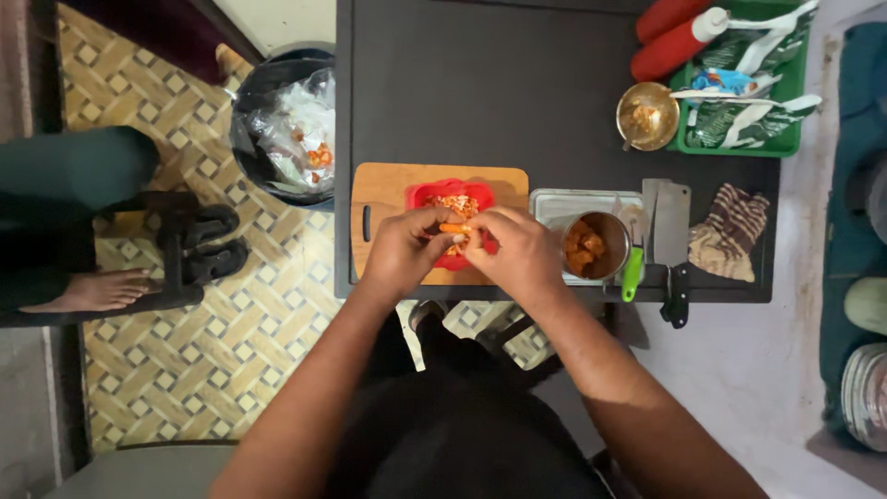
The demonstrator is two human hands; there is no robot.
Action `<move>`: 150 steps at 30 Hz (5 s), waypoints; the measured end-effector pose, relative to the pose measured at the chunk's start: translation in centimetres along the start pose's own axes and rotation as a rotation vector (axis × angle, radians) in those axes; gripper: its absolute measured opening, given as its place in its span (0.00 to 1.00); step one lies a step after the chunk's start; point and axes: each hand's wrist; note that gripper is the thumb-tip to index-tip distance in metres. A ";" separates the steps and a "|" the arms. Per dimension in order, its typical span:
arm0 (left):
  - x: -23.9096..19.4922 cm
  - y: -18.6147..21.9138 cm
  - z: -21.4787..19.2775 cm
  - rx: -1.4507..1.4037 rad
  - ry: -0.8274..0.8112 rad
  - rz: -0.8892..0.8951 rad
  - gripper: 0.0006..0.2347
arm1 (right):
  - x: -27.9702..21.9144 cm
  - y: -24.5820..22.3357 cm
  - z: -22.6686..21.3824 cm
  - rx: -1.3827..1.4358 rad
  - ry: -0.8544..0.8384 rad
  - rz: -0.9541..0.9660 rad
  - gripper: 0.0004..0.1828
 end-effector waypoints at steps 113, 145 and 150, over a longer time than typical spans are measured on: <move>1.6 -5.9 0.3 -0.571 -0.055 -0.314 0.08 | 1.3 5.0 3.3 0.878 -0.316 0.815 0.10; 1.1 -4.8 0.7 -0.359 0.019 -0.239 0.12 | 1.0 2.6 2.4 0.105 -0.357 0.222 0.09; 1.0 -3.8 0.8 -0.233 -0.009 -0.157 0.12 | 1.2 2.5 2.3 0.158 -0.256 0.136 0.10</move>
Point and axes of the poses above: each hand's wrist, its own x-axis towards the middle knuckle, its own z-axis out of the palm, y = z × x, and after that the axes turned 4 degrees about -x, right-handed
